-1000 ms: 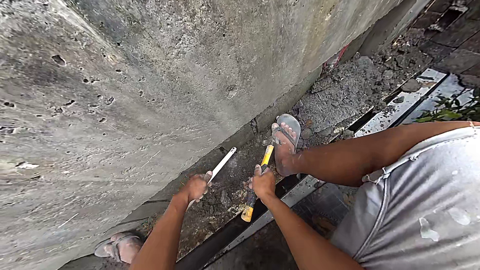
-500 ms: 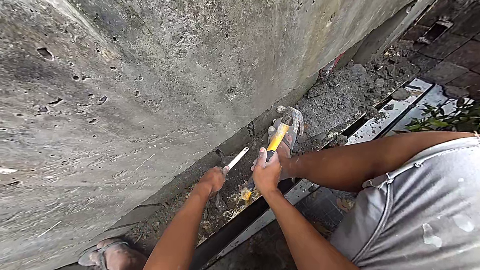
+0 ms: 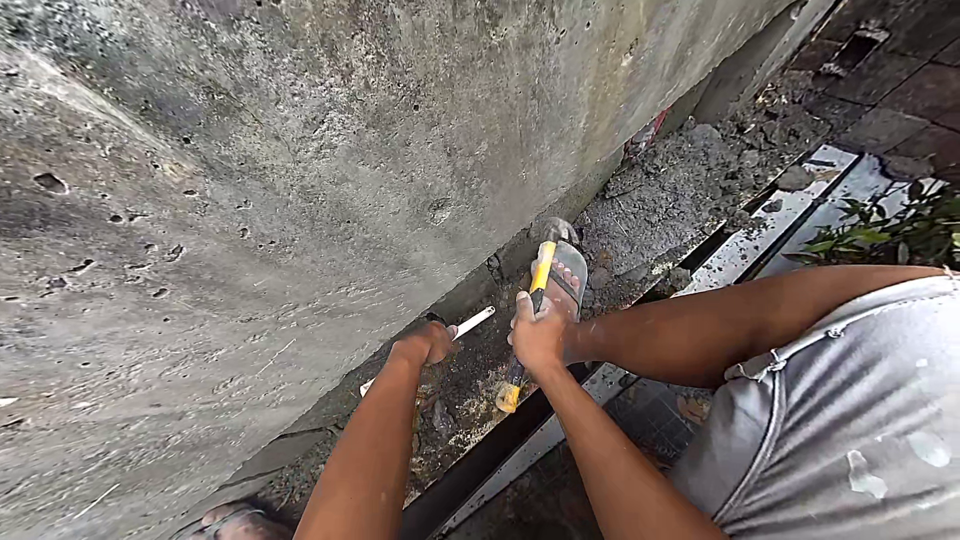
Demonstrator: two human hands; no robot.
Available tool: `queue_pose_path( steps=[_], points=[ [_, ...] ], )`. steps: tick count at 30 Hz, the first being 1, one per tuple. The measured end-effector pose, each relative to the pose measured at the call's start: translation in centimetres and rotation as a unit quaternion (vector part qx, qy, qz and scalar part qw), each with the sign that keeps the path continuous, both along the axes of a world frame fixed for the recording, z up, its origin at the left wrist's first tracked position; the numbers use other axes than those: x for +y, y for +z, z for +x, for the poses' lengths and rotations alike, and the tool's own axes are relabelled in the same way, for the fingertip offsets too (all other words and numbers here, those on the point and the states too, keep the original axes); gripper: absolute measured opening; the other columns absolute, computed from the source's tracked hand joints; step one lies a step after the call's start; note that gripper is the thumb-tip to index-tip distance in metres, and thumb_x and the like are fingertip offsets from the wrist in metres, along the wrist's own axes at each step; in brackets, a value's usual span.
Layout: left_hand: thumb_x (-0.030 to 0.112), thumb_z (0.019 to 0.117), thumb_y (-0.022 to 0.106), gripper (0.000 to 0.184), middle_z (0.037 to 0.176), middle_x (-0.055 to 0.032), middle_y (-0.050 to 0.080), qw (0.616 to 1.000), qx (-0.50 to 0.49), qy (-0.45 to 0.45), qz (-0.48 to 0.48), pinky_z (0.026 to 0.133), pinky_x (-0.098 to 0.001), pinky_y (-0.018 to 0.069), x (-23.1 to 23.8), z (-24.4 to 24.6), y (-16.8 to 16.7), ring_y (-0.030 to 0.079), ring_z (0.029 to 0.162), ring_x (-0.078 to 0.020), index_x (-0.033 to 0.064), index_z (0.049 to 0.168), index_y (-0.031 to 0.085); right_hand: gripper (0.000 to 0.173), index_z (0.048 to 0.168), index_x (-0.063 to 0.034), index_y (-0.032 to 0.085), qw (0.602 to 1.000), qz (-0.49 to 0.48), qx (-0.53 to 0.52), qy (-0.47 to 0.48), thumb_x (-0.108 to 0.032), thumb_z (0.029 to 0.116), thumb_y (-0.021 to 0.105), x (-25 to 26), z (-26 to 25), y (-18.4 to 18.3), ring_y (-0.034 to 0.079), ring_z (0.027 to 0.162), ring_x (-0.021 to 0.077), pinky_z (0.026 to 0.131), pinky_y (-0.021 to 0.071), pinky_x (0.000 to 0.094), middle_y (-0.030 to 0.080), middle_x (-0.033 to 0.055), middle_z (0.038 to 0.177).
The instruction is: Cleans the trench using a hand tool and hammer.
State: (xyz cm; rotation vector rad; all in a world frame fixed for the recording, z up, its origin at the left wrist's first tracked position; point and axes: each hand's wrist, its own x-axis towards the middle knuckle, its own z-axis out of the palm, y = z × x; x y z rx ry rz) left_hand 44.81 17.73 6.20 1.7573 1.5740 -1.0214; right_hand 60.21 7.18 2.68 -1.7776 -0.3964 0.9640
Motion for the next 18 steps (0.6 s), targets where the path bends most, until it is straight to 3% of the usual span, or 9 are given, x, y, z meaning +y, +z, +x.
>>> queue_pose_path(
  steps=[2, 4, 6, 8, 9, 11, 15, 18],
  points=[
    [0.053, 0.1103, 0.03, 0.058, 0.076, -0.0107, 0.054, 1.0, -0.01, 0.013, 0.017, 0.056, -0.0392, 0.047, 0.0, -0.4, -0.2, 0.051, 0.058, -0.0211, 0.0046, 0.105, 0.061, 0.035, 0.119, -0.0072, 0.06, 0.991, 0.086, -0.038, -0.099, -0.039, 0.1085, 0.052, 1.0, 1.0, 1.2, 0.065, 0.055, 0.0225, 0.055, 0.0603, 0.0457, 0.063, 0.0074, 0.071],
    [0.055, 0.1097, 0.031, 0.058, 0.078, -0.0106, 0.055, 1.0, -0.005, 0.024, 0.014, 0.058, -0.0393, 0.0482, -0.2, -0.5, -0.1, 0.052, 0.06, -0.0212, 0.0059, 0.106, 0.062, 0.038, 0.135, -0.009, 0.054, 0.982, 0.109, -0.042, -0.146, -0.037, 0.1099, 0.049, 1.1, 0.6, 0.7, 0.066, 0.055, 0.0201, 0.055, 0.062, 0.0428, 0.065, 0.0073, 0.076],
    [0.056, 0.1094, 0.03, 0.058, 0.081, -0.0104, 0.057, 1.0, 0.0, 0.024, 0.013, 0.059, -0.039, 0.0483, -0.5, -0.9, -0.3, 0.054, 0.062, -0.0211, 0.0072, 0.107, 0.063, 0.038, 0.126, -0.0042, 0.054, 0.997, 0.005, -0.004, -0.074, -0.038, 0.1105, 0.046, -0.4, -1.7, -1.9, 0.066, 0.056, 0.0232, 0.057, 0.061, 0.0449, 0.064, 0.0111, 0.074],
    [0.055, 0.1098, 0.029, 0.058, 0.086, -0.011, 0.057, 0.999, 0.0, 0.035, -0.008, 0.062, -0.0397, 0.0479, -0.2, -1.3, -0.8, 0.054, 0.068, -0.0217, 0.0073, 0.114, 0.062, 0.037, 0.119, -0.0039, 0.053, 0.974, -0.147, 0.128, 0.116, -0.039, 0.1112, 0.043, -2.1, -3.1, -4.1, 0.066, 0.058, 0.0199, 0.058, 0.059, 0.0371, 0.063, 0.0109, 0.076],
    [0.055, 0.1099, 0.029, 0.057, 0.085, -0.0101, 0.055, 0.999, -0.006, 0.041, -0.013, 0.061, -0.0388, 0.0468, 0.1, -1.5, -1.3, 0.053, 0.066, -0.0208, 0.0075, 0.114, 0.06, 0.034, 0.118, -0.0033, 0.054, 0.954, -0.178, 0.185, 0.155, -0.035, 0.1111, 0.044, -2.3, -2.9, -4.4, 0.065, 0.057, 0.0185, 0.056, 0.0585, 0.0343, 0.061, 0.0096, 0.076],
    [0.056, 0.1097, 0.029, 0.057, 0.082, -0.0089, 0.054, 0.999, -0.014, 0.049, -0.01, 0.059, -0.0372, 0.0455, 0.8, -1.7, -1.8, 0.051, 0.064, -0.0193, 0.0075, 0.113, 0.059, 0.032, 0.111, -0.0025, 0.056, 0.951, -0.177, 0.217, 0.133, -0.033, 0.111, 0.046, -2.0, -2.3, -3.4, 0.063, 0.055, 0.0178, 0.054, 0.0574, 0.0335, 0.059, 0.0084, 0.072],
    [0.053, 0.1104, 0.03, 0.054, 0.081, -0.0077, 0.051, 0.999, -0.002, 0.045, -0.014, 0.057, -0.0348, 0.0435, 0.6, -1.4, -1.4, 0.048, 0.062, -0.0182, 0.0076, 0.109, 0.059, 0.039, 0.11, -0.0054, 0.061, 0.998, -0.048, 0.042, 0.009, -0.042, 0.1097, 0.047, -1.0, 0.0, -0.3, 0.067, 0.058, 0.0257, 0.059, 0.0599, 0.0472, 0.065, 0.0113, 0.072],
    [0.053, 0.1102, 0.03, 0.055, 0.08, -0.0081, 0.052, 0.999, 0.003, 0.034, -0.01, 0.056, -0.0348, 0.0444, 0.5, -1.1, -1.1, 0.049, 0.06, -0.0184, 0.0076, 0.11, 0.06, 0.036, 0.123, -0.0091, 0.06, 0.981, 0.105, -0.081, -0.14, -0.04, 0.1084, 0.05, 1.2, 2.8, 1.5, 0.068, 0.06, 0.0198, 0.058, 0.0627, 0.0446, 0.067, 0.0054, 0.077]
  ],
)
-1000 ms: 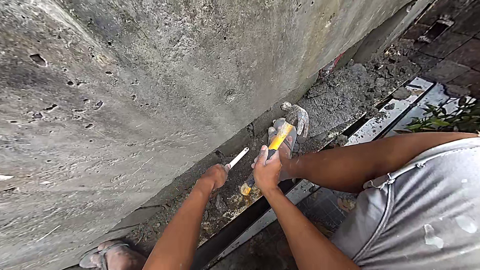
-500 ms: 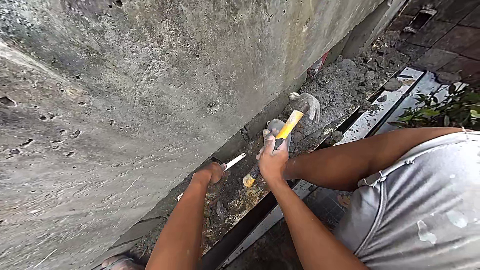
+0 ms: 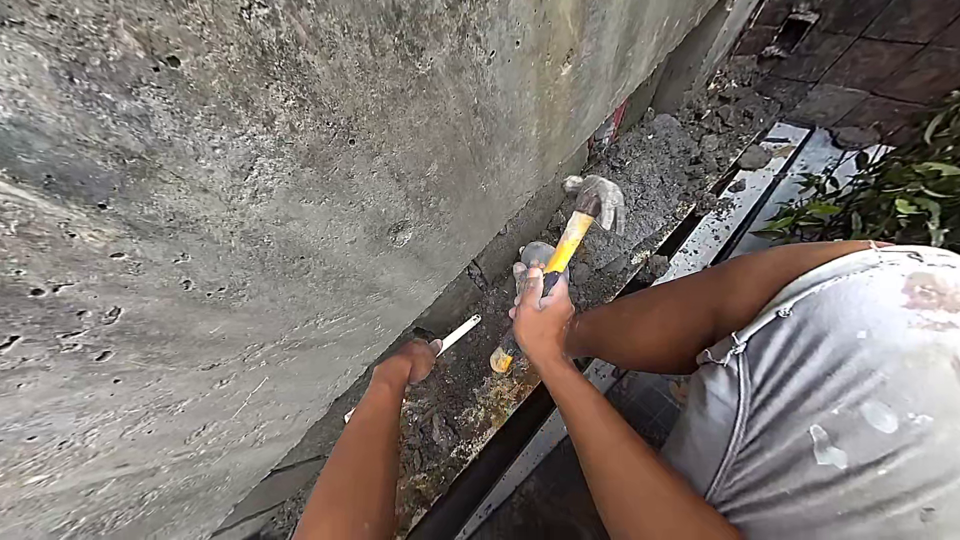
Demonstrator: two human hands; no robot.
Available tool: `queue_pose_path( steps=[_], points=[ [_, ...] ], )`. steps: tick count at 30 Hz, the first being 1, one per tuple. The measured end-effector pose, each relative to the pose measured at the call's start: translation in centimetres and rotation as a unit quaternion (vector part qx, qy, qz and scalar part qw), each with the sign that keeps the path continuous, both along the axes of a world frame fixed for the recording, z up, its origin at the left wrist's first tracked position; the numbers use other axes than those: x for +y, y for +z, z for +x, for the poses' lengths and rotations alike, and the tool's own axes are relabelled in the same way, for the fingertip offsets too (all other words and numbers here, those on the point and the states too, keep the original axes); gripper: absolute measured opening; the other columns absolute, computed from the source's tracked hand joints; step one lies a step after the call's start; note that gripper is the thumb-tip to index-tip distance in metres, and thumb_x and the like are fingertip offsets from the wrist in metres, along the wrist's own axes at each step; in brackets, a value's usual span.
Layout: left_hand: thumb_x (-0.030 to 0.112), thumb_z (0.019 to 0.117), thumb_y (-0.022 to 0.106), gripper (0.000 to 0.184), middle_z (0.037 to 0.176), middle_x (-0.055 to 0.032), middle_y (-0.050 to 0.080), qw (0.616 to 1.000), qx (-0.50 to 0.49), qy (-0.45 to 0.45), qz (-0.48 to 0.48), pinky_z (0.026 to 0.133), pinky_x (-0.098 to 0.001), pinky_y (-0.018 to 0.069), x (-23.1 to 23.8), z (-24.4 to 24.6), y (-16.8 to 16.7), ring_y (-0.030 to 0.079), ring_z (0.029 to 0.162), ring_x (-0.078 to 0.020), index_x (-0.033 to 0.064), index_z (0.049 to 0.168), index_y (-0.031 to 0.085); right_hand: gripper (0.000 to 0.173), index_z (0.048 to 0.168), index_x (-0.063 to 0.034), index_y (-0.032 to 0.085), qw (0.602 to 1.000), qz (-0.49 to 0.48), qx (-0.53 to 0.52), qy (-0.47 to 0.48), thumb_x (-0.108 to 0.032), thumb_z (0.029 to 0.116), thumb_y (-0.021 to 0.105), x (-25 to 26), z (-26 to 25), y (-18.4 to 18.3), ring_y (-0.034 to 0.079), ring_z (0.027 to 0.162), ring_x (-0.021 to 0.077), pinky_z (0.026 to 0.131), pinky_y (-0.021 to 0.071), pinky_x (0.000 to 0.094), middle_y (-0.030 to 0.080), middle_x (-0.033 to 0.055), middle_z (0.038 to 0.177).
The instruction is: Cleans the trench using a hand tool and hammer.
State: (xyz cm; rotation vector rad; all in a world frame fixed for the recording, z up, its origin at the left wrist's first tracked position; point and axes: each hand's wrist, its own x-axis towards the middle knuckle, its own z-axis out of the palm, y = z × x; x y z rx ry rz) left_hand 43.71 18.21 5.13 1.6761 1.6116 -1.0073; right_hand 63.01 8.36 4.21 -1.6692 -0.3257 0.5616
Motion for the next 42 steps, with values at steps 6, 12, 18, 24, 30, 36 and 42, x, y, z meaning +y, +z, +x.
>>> queue_pose_path(
  steps=[6, 12, 18, 24, 30, 36, 42],
  points=[
    [0.057, 0.109, 0.03, 0.056, 0.081, -0.0082, 0.054, 1.0, -0.006, 0.003, 0.006, 0.056, -0.036, 0.0446, 0.1, -0.8, -1.2, 0.05, 0.061, -0.0187, 0.0094, 0.114, 0.059, 0.037, 0.123, -0.0053, 0.052, 0.915, -0.203, 0.261, 0.233, -0.04, 0.1112, 0.043, -3.3, -5.7, -5.6, 0.062, 0.056, 0.0198, 0.055, 0.0581, 0.037, 0.059, 0.0105, 0.076],
    [0.054, 0.1096, 0.033, 0.054, 0.081, -0.0087, 0.054, 1.0, 0.001, -0.003, 0.006, 0.057, -0.0354, 0.0445, 0.2, -0.7, -1.1, 0.05, 0.061, -0.0181, 0.008, 0.112, 0.061, 0.04, 0.106, -0.0027, 0.059, 0.948, -0.161, 0.217, 0.168, -0.041, 0.1105, 0.047, -1.9, -2.5, -1.0, 0.066, 0.055, 0.0223, 0.055, 0.0593, 0.0401, 0.063, 0.0107, 0.069],
    [0.055, 0.1096, 0.029, 0.058, 0.088, -0.012, 0.057, 1.0, 0.009, -0.025, 0.01, 0.063, -0.0405, 0.0476, -0.1, -0.3, -0.6, 0.054, 0.068, -0.0224, 0.0076, 0.116, 0.062, 0.041, 0.124, -0.0074, 0.057, 0.998, 0.02, 0.006, -0.052, -0.044, 0.1096, 0.046, 1.0, 1.1, 0.6, 0.068, 0.057, 0.0206, 0.056, 0.0634, 0.045, 0.068, 0.0068, 0.075],
    [0.057, 0.1093, 0.026, 0.063, 0.098, -0.0159, 0.061, 0.999, 0.007, -0.03, 0.019, 0.071, -0.0476, 0.0501, 0.3, -0.4, -0.6, 0.06, 0.078, -0.0271, 0.0055, 0.12, 0.06, 0.032, 0.115, -0.0046, 0.056, 0.853, -0.262, 0.336, 0.301, -0.035, 0.1102, 0.046, -2.2, -4.6, -3.5, 0.06, 0.058, 0.0157, 0.055, 0.0554, 0.0315, 0.056, 0.0066, 0.078],
    [0.057, 0.1093, 0.027, 0.064, 0.101, -0.0187, 0.064, 0.999, 0.009, -0.04, 0.024, 0.073, -0.049, 0.0512, -0.2, -0.7, -0.9, 0.063, 0.082, -0.0297, 0.0044, 0.118, 0.064, 0.038, 0.106, -0.0074, 0.061, 0.992, -0.077, 0.055, 0.083, -0.044, 0.1075, 0.051, -0.3, 0.3, 1.9, 0.063, 0.053, 0.0233, 0.054, 0.0574, 0.0467, 0.061, 0.0077, 0.067],
    [0.056, 0.1094, 0.028, 0.062, 0.1, -0.0179, 0.063, 0.999, 0.015, -0.041, 0.02, 0.073, -0.0487, 0.0516, -0.3, -1.0, -1.2, 0.062, 0.082, -0.0292, 0.0048, 0.119, 0.062, 0.039, 0.12, -0.0055, 0.054, 0.961, -0.146, 0.182, 0.15, -0.042, 0.1109, 0.042, -3.0, -5.3, -4.0, 0.063, 0.052, 0.0217, 0.052, 0.0581, 0.0408, 0.061, 0.0106, 0.07],
    [0.055, 0.1101, 0.027, 0.063, 0.102, -0.0177, 0.063, 0.999, 0.007, -0.04, 0.014, 0.076, -0.0493, 0.0502, 0.1, -1.1, -1.7, 0.061, 0.085, -0.0293, 0.0034, 0.119, 0.061, 0.036, 0.105, -0.0036, 0.059, 0.916, -0.191, 0.289, 0.203, -0.037, 0.1105, 0.047, -3.2, -4.0, -1.7, 0.061, 0.051, 0.0173, 0.052, 0.0558, 0.0337, 0.059, 0.0074, 0.066]
  ],
)
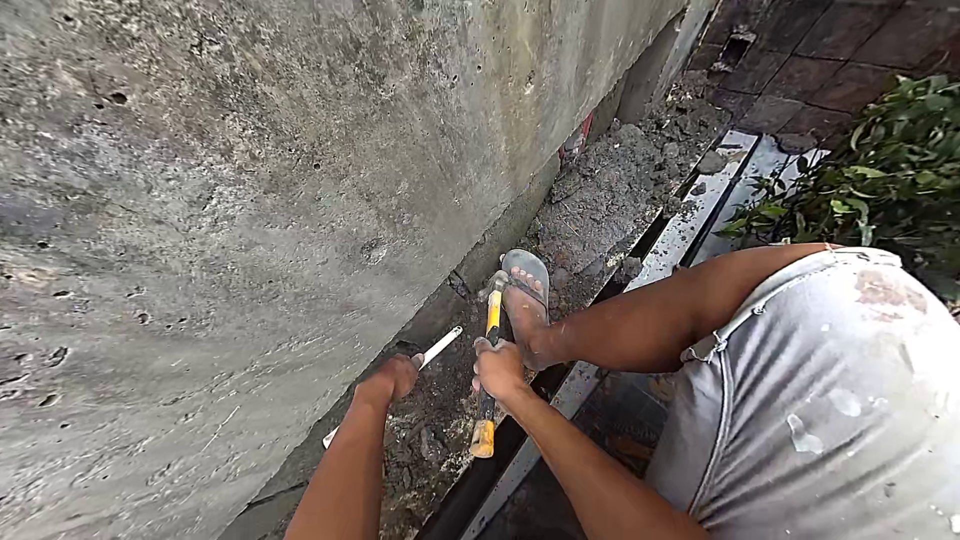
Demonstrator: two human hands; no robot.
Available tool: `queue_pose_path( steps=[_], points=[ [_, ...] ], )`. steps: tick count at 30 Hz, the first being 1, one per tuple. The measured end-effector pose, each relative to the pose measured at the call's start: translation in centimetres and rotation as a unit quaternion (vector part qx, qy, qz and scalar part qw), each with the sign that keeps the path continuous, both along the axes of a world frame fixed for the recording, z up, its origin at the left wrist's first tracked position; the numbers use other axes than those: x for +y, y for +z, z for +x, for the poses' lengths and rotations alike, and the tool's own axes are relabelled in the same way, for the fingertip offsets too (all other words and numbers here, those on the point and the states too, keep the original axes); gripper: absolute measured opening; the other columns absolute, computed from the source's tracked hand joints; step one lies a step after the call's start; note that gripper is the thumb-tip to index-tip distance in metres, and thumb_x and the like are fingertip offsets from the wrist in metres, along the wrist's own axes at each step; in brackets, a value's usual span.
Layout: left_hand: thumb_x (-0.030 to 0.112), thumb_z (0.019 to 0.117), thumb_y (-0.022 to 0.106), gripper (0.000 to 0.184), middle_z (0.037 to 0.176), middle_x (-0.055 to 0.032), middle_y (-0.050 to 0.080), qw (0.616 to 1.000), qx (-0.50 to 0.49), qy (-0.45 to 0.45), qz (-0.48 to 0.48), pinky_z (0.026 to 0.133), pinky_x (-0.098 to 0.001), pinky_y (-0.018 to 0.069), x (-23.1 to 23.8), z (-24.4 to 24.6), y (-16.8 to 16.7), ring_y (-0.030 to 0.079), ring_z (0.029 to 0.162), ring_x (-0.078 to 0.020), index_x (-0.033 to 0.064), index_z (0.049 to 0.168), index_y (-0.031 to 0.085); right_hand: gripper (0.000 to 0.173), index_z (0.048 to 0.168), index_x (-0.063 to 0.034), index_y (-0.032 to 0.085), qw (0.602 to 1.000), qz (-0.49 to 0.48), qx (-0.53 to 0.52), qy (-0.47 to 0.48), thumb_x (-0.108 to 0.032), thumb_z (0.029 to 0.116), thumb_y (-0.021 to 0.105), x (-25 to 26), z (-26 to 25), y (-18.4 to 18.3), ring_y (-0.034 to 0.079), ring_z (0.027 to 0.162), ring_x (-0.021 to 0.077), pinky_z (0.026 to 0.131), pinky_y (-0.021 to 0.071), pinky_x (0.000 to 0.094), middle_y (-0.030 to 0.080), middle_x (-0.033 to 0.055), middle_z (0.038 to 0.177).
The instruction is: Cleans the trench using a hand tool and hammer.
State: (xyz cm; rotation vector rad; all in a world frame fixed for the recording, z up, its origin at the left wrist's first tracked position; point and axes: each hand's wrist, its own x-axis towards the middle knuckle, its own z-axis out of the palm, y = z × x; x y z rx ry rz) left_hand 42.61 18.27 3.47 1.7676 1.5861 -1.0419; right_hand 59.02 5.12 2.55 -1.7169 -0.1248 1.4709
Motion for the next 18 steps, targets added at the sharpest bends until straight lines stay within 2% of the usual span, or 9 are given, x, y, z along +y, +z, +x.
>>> queue_pose_path(
  steps=[2, 4, 6, 7, 8, 10, 12, 15, 18],
  points=[
    [0.053, 0.1105, 0.028, 0.063, 0.109, -0.0204, 0.065, 1.0, -0.005, -0.006, 0.002, 0.082, -0.053, 0.051, 0.2, 0.3, 0.2, 0.064, 0.094, -0.0325, 0.0018, 0.121, 0.063, 0.038, 0.105, -0.0047, 0.06, 0.981, 0.104, -0.127, -0.103, -0.041, 0.1097, 0.049, 0.9, 2.3, 2.0, 0.061, 0.048, 0.0218, 0.049, 0.0561, 0.0407, 0.06, 0.0091, 0.063],
    [0.053, 0.1104, 0.028, 0.063, 0.112, -0.0217, 0.065, 1.0, -0.003, -0.011, 0.002, 0.084, -0.0548, 0.0512, 0.1, 0.4, 0.2, 0.065, 0.098, -0.0341, 0.0012, 0.121, 0.063, 0.032, 0.111, -0.0051, 0.061, 0.917, 0.22, -0.236, -0.234, -0.036, 0.1086, 0.052, 2.8, 5.0, 3.1, 0.063, 0.05, 0.0199, 0.05, 0.0597, 0.0405, 0.063, 0.006, 0.067],
    [0.055, 0.1098, 0.028, 0.065, 0.112, -0.0224, 0.066, 1.0, -0.008, -0.004, 0.006, 0.084, -0.0561, 0.0516, -0.1, 0.4, 0.2, 0.066, 0.099, -0.0353, 0.0016, 0.12, 0.064, 0.031, 0.114, -0.003, 0.057, 0.862, 0.276, -0.271, -0.326, -0.033, 0.1096, 0.051, 4.1, 5.7, 3.6, 0.065, 0.05, 0.0203, 0.049, 0.0615, 0.0406, 0.064, 0.0066, 0.067],
    [0.055, 0.1096, 0.029, 0.065, 0.11, -0.0224, 0.066, 1.0, -0.011, 0.002, 0.01, 0.083, -0.0559, 0.0521, -0.2, 0.5, 0.1, 0.066, 0.097, -0.0352, 0.002, 0.12, 0.064, 0.033, 0.114, -0.0015, 0.057, 0.869, 0.258, -0.267, -0.326, -0.033, 0.1098, 0.049, 3.9, 4.4, 2.8, 0.064, 0.048, 0.0206, 0.047, 0.0607, 0.0408, 0.063, 0.0073, 0.066],
    [0.055, 0.1096, 0.028, 0.064, 0.106, -0.0215, 0.066, 1.0, -0.013, 0.008, 0.012, 0.08, -0.0545, 0.0524, -0.4, 0.5, 0.1, 0.065, 0.092, -0.034, 0.0026, 0.119, 0.063, 0.036, 0.115, -0.0017, 0.058, 0.908, 0.201, -0.239, -0.279, -0.036, 0.1099, 0.047, 2.8, 2.0, 1.1, 0.062, 0.047, 0.0195, 0.046, 0.0587, 0.0391, 0.062, 0.0073, 0.064],
    [0.054, 0.1103, 0.026, 0.063, 0.106, -0.0211, 0.064, 1.0, -0.01, 0.003, 0.009, 0.08, -0.0534, 0.0512, -0.4, 0.6, 0.4, 0.064, 0.091, -0.0327, 0.0021, 0.12, 0.062, 0.034, 0.114, -0.0054, 0.054, 0.993, 0.05, -0.085, -0.062, -0.038, 0.1102, 0.045, -0.5, -2.1, -2.5, 0.058, 0.048, 0.0189, 0.048, 0.0547, 0.0367, 0.057, 0.0085, 0.067],
    [0.053, 0.1106, 0.025, 0.066, 0.119, -0.0248, 0.064, 1.0, -0.009, -0.006, 0.008, 0.094, -0.0578, 0.0496, 0.3, 0.2, 0.8, 0.064, 0.108, -0.0369, -0.0009, 0.125, 0.061, 0.03, 0.116, -0.0067, 0.054, 0.993, -0.045, 0.048, 0.097, -0.035, 0.109, 0.046, -0.4, -2.5, -3.4, 0.058, 0.052, 0.0174, 0.05, 0.0542, 0.0344, 0.055, 0.0065, 0.074],
    [0.05, 0.1112, 0.029, 0.066, 0.129, -0.0305, 0.062, 0.999, -0.038, -0.008, 0.023, 0.103, -0.0636, 0.045, 1.2, -2.5, 0.5, 0.06, 0.121, -0.0442, -0.0059, 0.129, 0.06, 0.028, 0.12, -0.0022, 0.058, 0.988, -0.019, 0.122, 0.097, -0.026, 0.1097, 0.047, 1.4, -2.7, -0.4, 0.056, 0.057, 0.0144, 0.054, 0.0524, 0.0312, 0.054, 0.0051, 0.079],
    [0.051, 0.1086, 0.036, 0.066, 0.131, -0.0309, 0.063, 0.993, -0.063, -0.044, 0.085, 0.106, -0.064, 0.045, 2.0, -2.6, -4.2, 0.061, 0.123, -0.0453, -0.0052, 0.133, 0.059, 0.031, 0.112, 0.0028, 0.064, 0.995, -0.056, 0.002, 0.079, -0.023, 0.1087, 0.048, 0.2, -1.9, -0.6, 0.064, 0.069, 0.0192, 0.064, 0.0566, 0.0369, 0.065, 0.0117, 0.086]
  ],
)
